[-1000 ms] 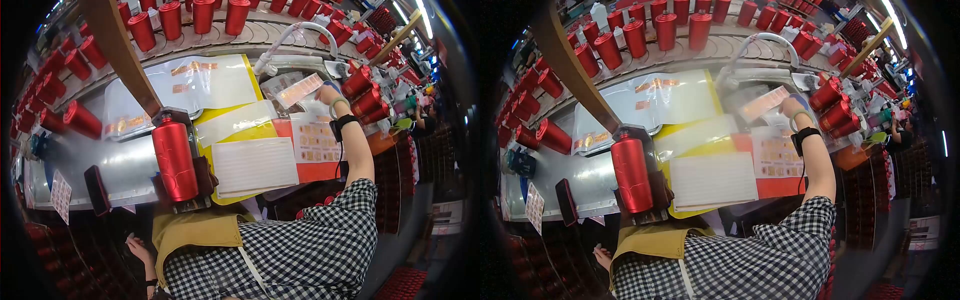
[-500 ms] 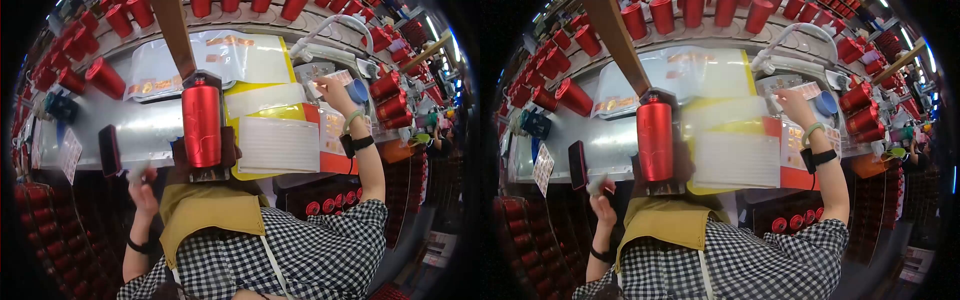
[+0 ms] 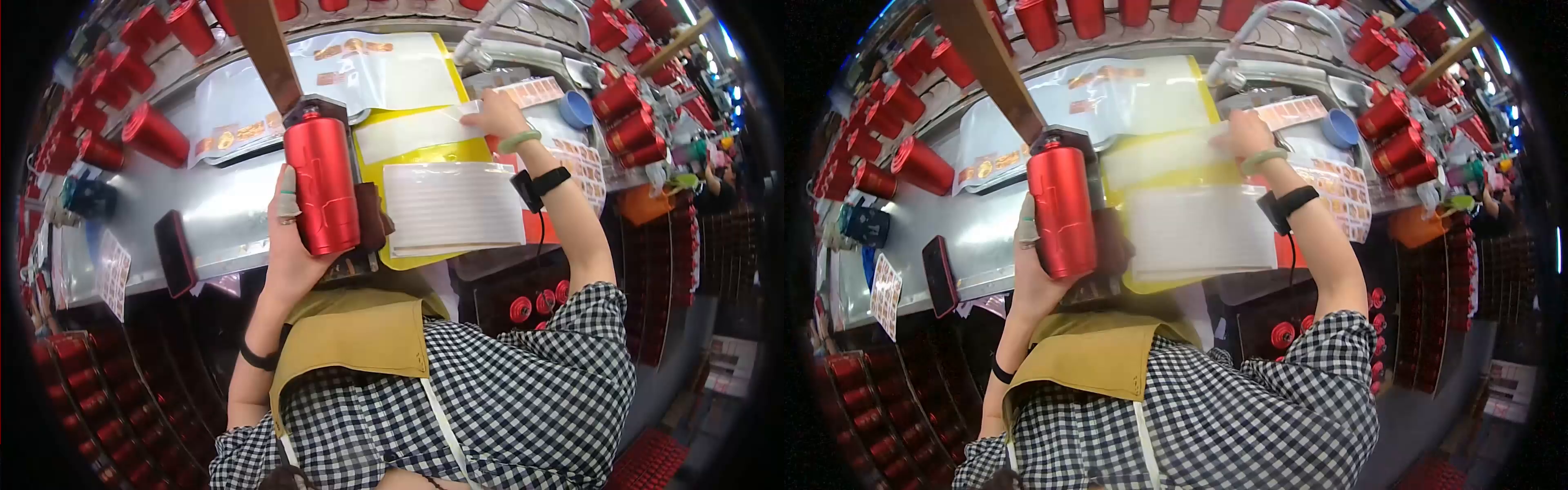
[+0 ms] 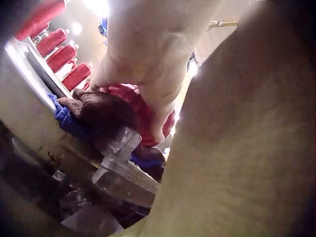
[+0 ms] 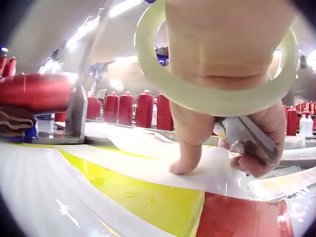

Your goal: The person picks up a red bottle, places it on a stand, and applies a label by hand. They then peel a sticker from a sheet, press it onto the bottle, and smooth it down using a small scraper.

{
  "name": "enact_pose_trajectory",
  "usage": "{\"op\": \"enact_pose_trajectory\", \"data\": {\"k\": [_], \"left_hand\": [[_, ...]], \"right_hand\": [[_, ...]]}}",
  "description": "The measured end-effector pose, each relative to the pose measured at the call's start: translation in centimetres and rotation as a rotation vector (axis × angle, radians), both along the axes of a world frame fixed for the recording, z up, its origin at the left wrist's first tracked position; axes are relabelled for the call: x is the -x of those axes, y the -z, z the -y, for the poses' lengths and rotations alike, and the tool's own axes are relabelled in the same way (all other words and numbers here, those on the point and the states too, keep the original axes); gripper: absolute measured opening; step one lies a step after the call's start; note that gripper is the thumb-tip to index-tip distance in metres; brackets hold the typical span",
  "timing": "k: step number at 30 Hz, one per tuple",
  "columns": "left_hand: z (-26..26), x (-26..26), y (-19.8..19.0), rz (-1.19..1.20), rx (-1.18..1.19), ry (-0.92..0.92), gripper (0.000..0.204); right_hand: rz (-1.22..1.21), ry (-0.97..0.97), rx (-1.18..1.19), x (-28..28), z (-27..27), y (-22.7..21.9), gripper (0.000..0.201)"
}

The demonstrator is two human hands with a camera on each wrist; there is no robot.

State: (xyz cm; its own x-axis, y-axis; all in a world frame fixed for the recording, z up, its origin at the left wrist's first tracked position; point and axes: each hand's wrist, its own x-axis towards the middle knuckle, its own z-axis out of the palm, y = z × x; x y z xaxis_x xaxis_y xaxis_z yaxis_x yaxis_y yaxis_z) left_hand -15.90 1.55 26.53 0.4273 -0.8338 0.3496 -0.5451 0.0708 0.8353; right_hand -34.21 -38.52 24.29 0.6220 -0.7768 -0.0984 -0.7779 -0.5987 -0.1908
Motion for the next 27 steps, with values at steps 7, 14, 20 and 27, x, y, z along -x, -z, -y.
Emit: {"op": "enact_pose_trajectory", "data": {"k": [7,14,20,27], "left_hand": [[-0.6,0.8,-1.2,-0.106,-0.081,-0.054,0.118],[-0.9,0.5,0.4,-0.07,-0.056,-0.073,0.115],[-0.6,0.7,0.1,-0.07,-0.043,-0.066,0.115],[-0.7,0.8,0.4,-0.218,-0.064,-0.062,0.116]], "right_hand": [[0.472,0.02,-0.071,3.4,-4.0,-6.7,0.031],[0.681,0.608,0.441,25.4,-4.4,-8.0,0.03],[0.45,1.056,0.856,37.6,-10.0,-6.0,0.036],[0.752,1.151,0.477,42.0,-7.3,8.3,0.046]]}}
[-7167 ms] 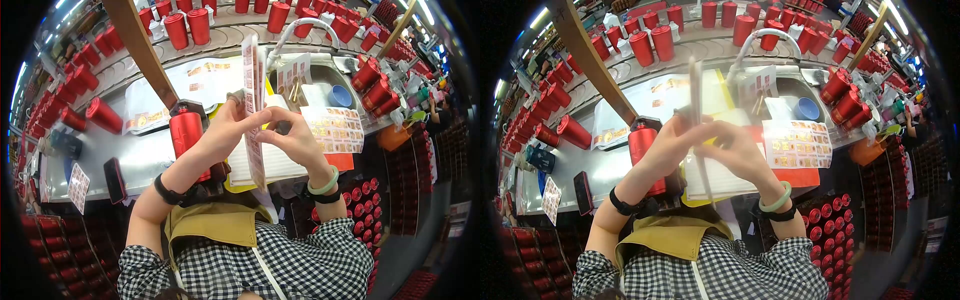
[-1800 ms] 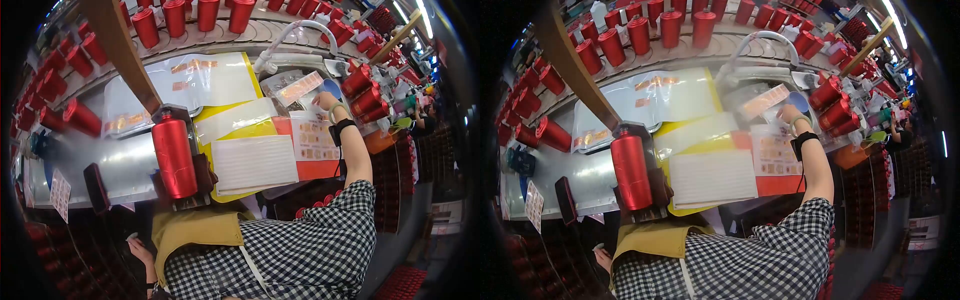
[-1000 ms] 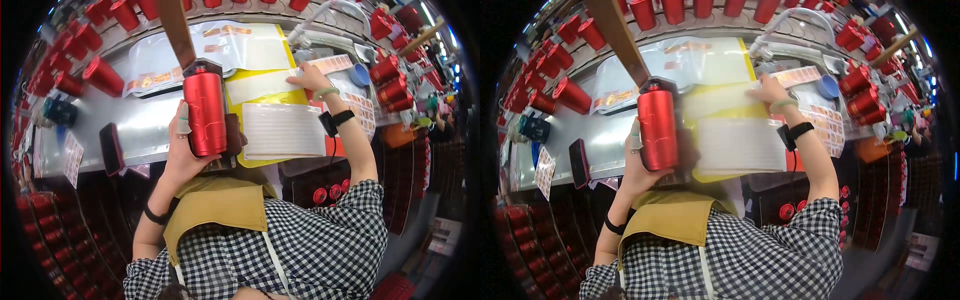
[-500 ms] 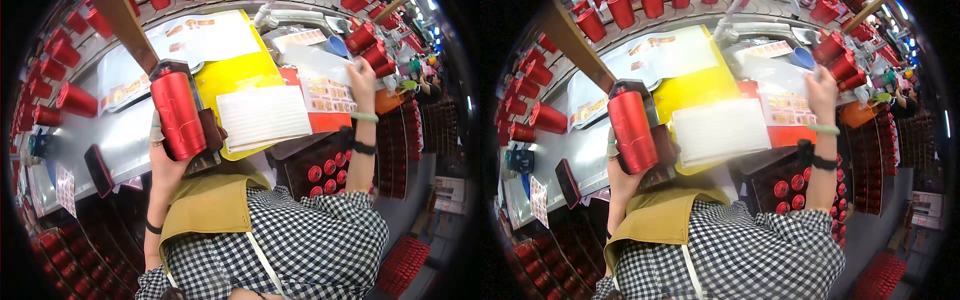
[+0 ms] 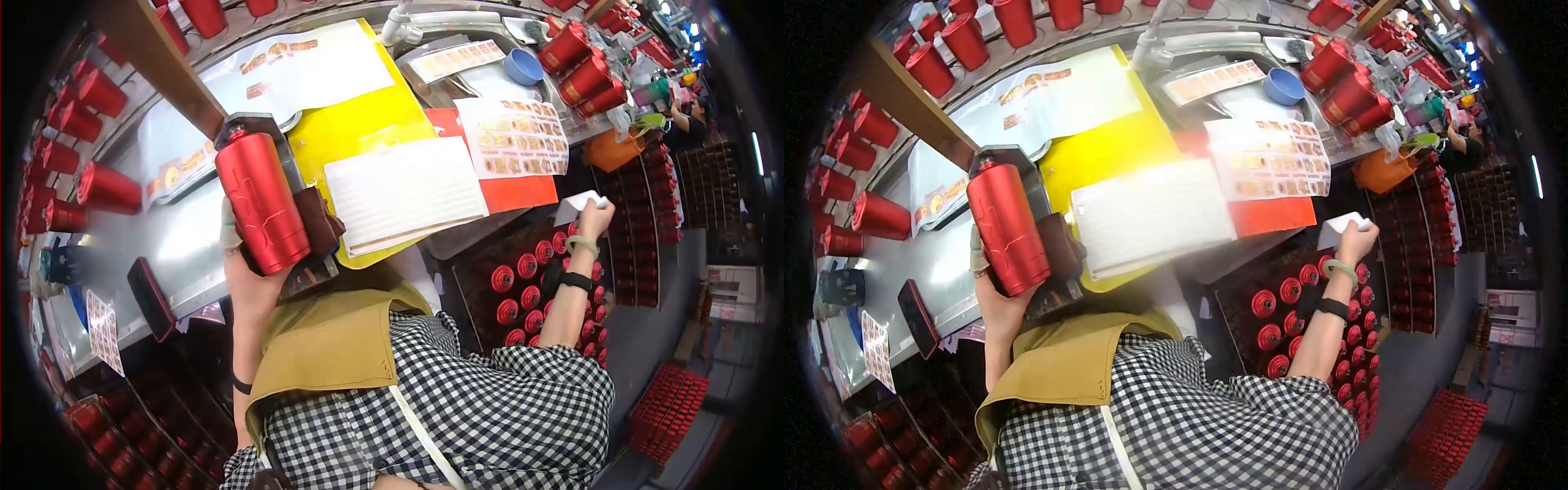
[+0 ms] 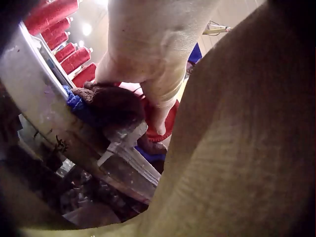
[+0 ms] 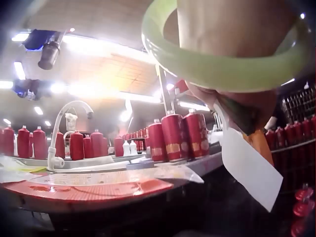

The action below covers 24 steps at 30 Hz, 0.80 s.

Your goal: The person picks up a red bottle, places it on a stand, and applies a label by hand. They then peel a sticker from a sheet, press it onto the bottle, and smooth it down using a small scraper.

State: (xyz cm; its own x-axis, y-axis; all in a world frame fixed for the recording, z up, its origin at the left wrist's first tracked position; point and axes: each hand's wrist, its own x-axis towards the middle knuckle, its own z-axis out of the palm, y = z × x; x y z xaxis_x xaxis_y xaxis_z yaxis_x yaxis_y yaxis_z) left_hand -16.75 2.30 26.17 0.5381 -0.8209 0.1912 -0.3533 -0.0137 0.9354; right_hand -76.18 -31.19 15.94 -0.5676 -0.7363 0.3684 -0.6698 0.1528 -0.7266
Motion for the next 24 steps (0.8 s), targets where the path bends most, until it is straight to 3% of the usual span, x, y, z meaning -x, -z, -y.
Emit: {"op": "enact_pose_trajectory", "data": {"k": [2,3,4,5,6,8,9,10,11,12,13,15,16,18,22,24], "left_hand": [[-0.1,0.1,-0.3,0.047,-0.015,-0.013,0.115],[-0.1,0.2,-0.4,0.088,-0.031,-0.02,0.115],[-0.1,0.2,-0.5,0.09,-0.031,-0.026,0.115],[-0.2,0.3,-0.6,0.119,-0.036,-0.026,0.115],[-0.2,0.3,-0.7,0.148,-0.042,-0.025,0.114],[-0.1,0.4,-0.7,0.145,-0.029,-0.025,0.113],[-0.1,0.4,-0.7,0.141,-0.018,-0.02,0.113],[-0.1,0.3,-0.4,0.141,-0.014,-0.022,0.113],[-0.2,0.3,0.1,-0.038,-0.004,-0.038,0.114],[-0.2,0.3,0.4,-0.217,0.003,-0.052,0.116],[-0.2,0.5,0.0,-0.222,0.003,-0.047,0.116],[0.1,1.1,-0.9,-0.102,0.011,-0.084,0.112],[0.1,1.1,-0.9,-0.101,0.012,-0.082,0.112],[-0.1,1.1,-0.9,0.141,0.052,-0.114,0.108],[-0.5,1.2,-1.2,0.108,0.024,-0.171,0.105],[-0.8,1.1,-1.4,0.078,-0.001,-0.15,0.101]], "right_hand": [[0.187,-0.04,-0.087,-2.5,-0.7,1.6,0.052],[0.281,-0.134,-0.054,-0.3,0.7,5.7,0.061],[0.374,-0.227,-0.022,-2.5,0.3,5.2,0.07],[0.562,-0.111,-0.266,-3.7,-1.1,3.8,0.086],[0.532,-0.006,-0.3,-4.3,-1.0,3.5,0.088],[0.197,0.12,-0.333,-4.6,-0.5,2.0,0.072],[0.197,0.118,-0.329,-4.9,0.1,1.2,0.072],[-0.071,-0.082,-0.098,-5.4,0.9,0.4,0.06],[-0.339,-0.278,0.137,-5.8,1.9,-0.5,0.048],[-0.196,-0.413,0.071,-10.4,1.1,-4.9,0.029],[-0.201,-0.553,0.035,-11.3,2.4,-5.6,0.025],[-0.433,-0.766,-0.043,-13.8,4.8,-6.9,0.025],[-0.433,-0.765,-0.041,-14.7,6.3,-6.8,0.025],[-0.56,-0.792,-0.161,-16.2,9.4,-6.1,0.029],[-0.796,-0.861,-0.359,-17.1,15.2,-5.6,0.033],[-0.663,-1.17,-0.555,-17.5,17.4,-6.4,0.034]]}}
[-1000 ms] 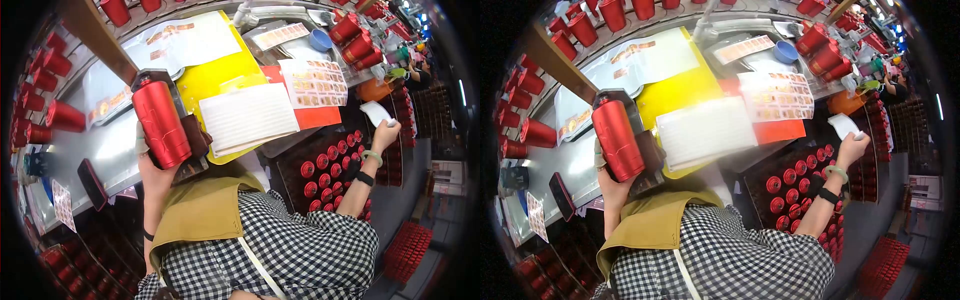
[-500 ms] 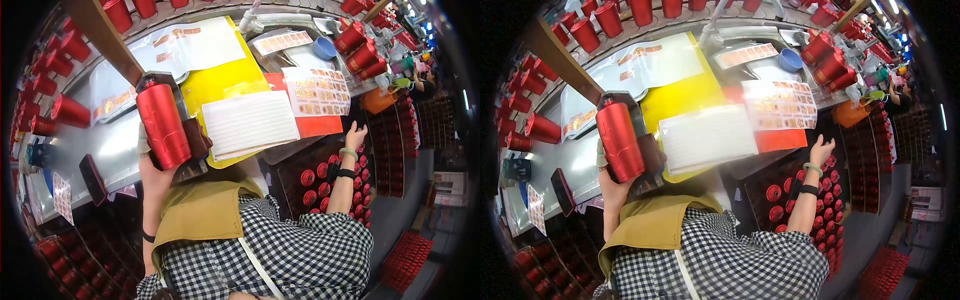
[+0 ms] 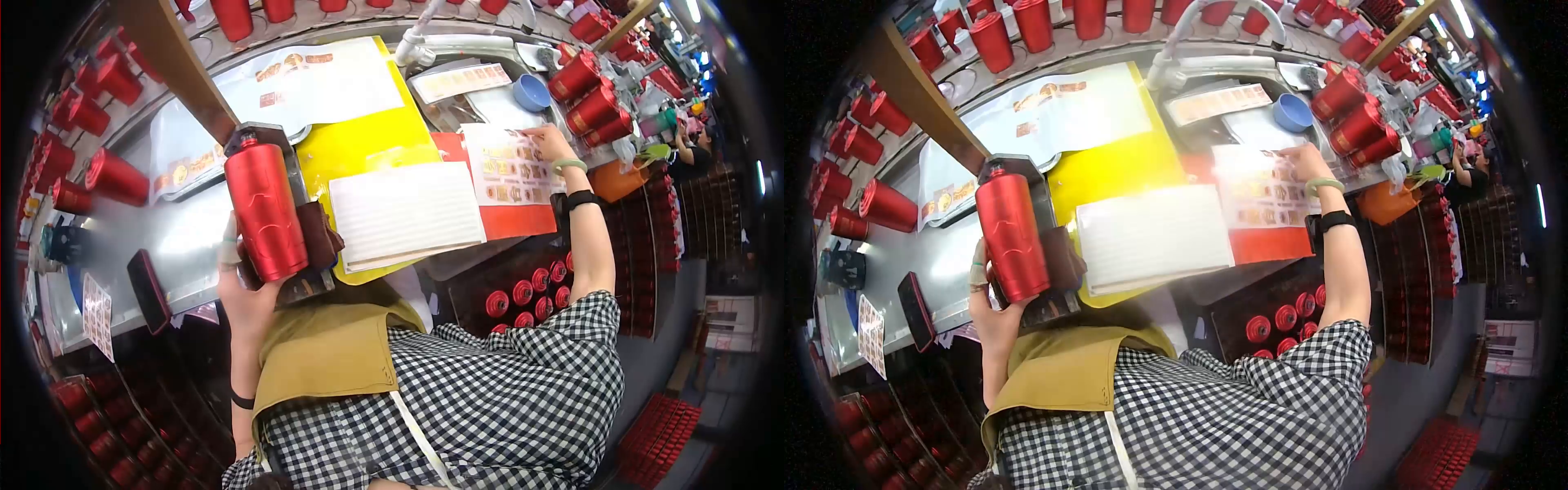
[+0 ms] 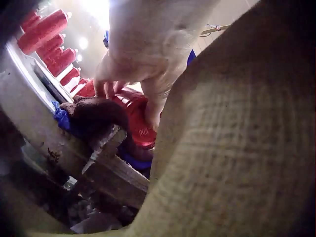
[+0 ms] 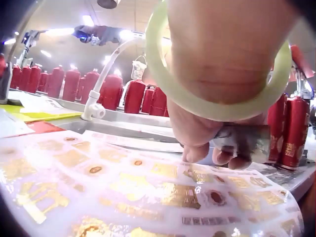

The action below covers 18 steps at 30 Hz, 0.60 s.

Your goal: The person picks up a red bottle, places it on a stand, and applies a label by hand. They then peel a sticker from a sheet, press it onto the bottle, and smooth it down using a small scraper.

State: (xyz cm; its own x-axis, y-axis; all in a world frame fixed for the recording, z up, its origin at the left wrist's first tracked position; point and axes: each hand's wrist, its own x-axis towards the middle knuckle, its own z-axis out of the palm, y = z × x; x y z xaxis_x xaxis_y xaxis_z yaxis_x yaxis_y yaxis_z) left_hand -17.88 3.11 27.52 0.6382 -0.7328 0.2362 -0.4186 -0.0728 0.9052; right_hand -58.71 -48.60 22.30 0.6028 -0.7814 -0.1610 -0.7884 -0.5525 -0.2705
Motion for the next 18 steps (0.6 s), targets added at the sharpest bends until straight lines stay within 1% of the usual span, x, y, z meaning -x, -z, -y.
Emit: {"op": "enact_pose_trajectory", "data": {"k": [1,2,4,5,6,8,9,10,12,13,14,16,17,18], "left_hand": [[0.0,0.0,0.1,0.0,0.003,-0.006,0.101],[-0.1,-0.1,0.2,-0.025,0.001,-0.003,0.1],[-0.2,-0.3,0.4,-0.05,-0.002,0.0,0.098],[-0.3,-0.4,0.5,-0.012,-0.011,0.009,0.098],[-0.3,-0.5,0.6,0.028,-0.02,0.019,0.097],[-0.6,-0.5,0.4,0.032,-0.048,0.01,0.096],[-0.6,-0.6,0.3,0.035,-0.077,-0.001,0.096],[-0.5,-0.8,0.4,0.033,-0.075,-0.003,0.096],[-0.5,-0.9,0.6,0.133,-0.007,0.037,0.094],[-0.5,-0.9,0.8,0.133,-0.006,0.034,0.094],[-0.5,-0.8,1.0,0.119,0.002,0.021,0.094],[-0.6,-0.8,0.9,0.103,0.009,0.007,0.094],[-0.8,-0.8,0.7,0.059,-0.039,0.01,0.094],[-0.9,-0.9,0.6,0.016,-0.086,0.01,0.094]], "right_hand": [[0.061,0.023,0.013,-0.2,0.5,0.0,0.038],[0.061,0.017,0.016,-0.4,1.0,0.0,0.038],[-0.021,0.141,0.099,-0.5,2.6,0.6,0.037],[-0.103,0.012,0.046,0.4,4.9,1.6,0.046],[-0.102,0.012,0.047,0.1,4.8,1.2,0.046],[-0.229,0.185,-0.14,-1.0,4.3,-0.3,0.054],[-0.16,0.232,-0.133,-1.1,4.5,-0.1,0.051],[-0.162,0.23,-0.131,-1.3,4.8,0.0,0.051],[-0.094,0.258,-0.148,-1.7,5.2,-0.3,0.038],[-0.046,0.249,-0.054,-2.5,4.0,-1.1,0.024],[-0.047,0.246,-0.052,-3.2,4.1,-0.9,0.024],[0.098,0.154,0.169,-4.7,3.5,-0.8,0.018],[0.113,0.067,0.264,-5.6,3.3,-0.9,0.016],[0.115,0.064,0.263,-7.4,2.4,-1.7,0.016]]}}
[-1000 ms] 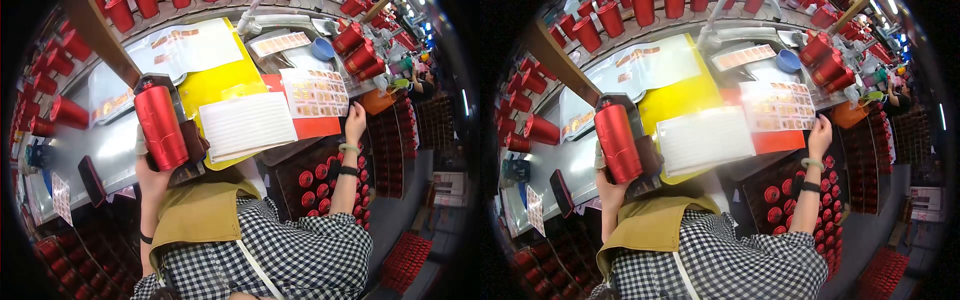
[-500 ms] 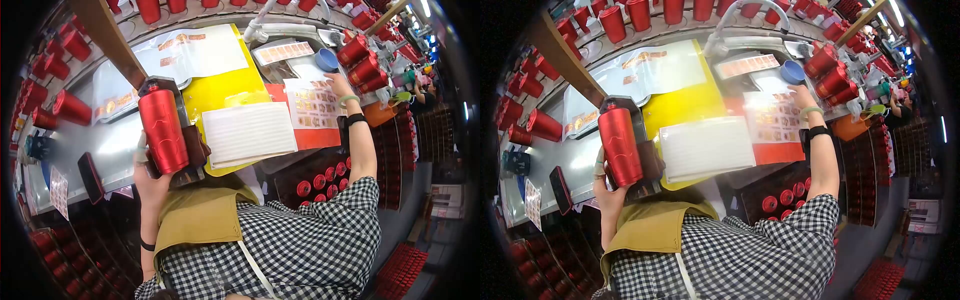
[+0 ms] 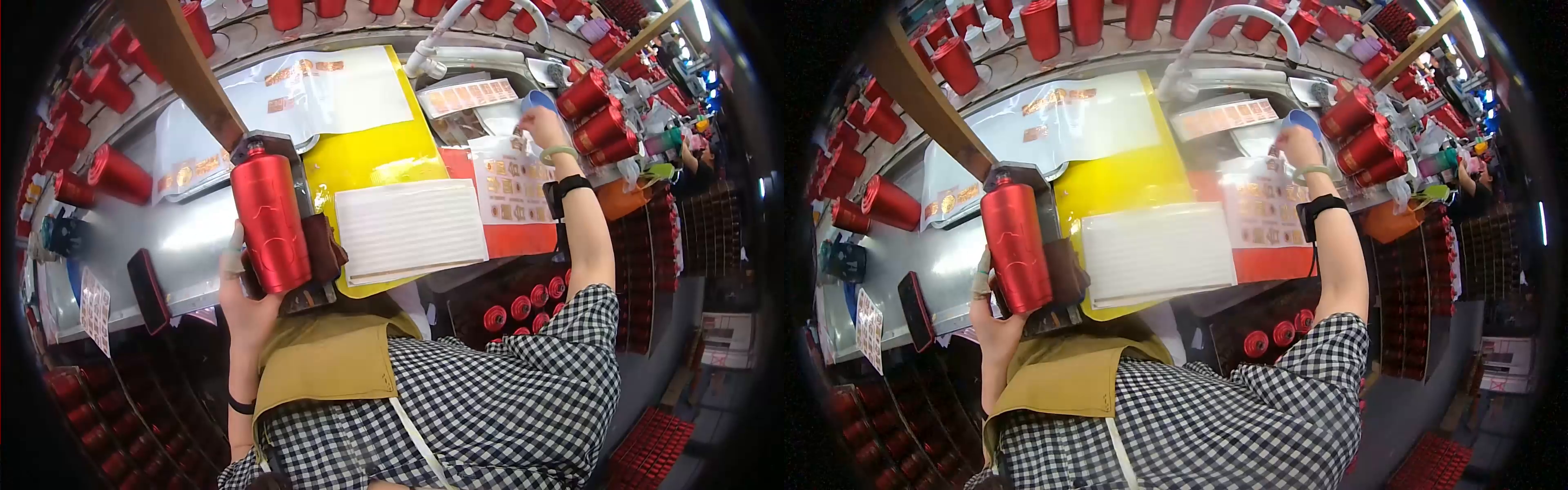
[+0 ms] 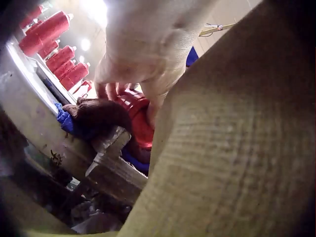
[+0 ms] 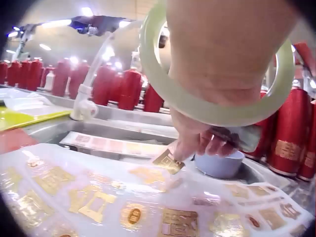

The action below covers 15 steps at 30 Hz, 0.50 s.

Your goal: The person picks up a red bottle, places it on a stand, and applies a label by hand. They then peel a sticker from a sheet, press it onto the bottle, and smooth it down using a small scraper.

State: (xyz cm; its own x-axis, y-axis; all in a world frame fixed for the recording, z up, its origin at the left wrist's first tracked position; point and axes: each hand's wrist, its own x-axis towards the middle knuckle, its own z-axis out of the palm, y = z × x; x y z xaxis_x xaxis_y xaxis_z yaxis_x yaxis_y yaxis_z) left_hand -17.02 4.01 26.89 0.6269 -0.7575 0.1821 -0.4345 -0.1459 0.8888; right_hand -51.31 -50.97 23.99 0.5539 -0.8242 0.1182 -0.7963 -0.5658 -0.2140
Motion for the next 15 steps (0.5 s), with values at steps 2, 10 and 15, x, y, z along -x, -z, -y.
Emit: {"op": "enact_pose_trajectory", "data": {"k": [2,10,15], "left_hand": [[0.2,0.0,-0.1,0.046,0.016,-0.017,0.094],[0.3,-0.2,-0.1,0.064,0.1,0.03,0.091],[0.2,-0.5,-0.6,-0.156,0.058,0.043,0.094]], "right_hand": [[0.07,-0.115,-0.027,-4.0,-2.1,-1.4,0.013],[0.014,-0.304,-0.188,-14.8,-4.8,3.5,0.022],[-0.065,-0.234,-0.054,-17.1,-7.9,1.9,0.022]]}}
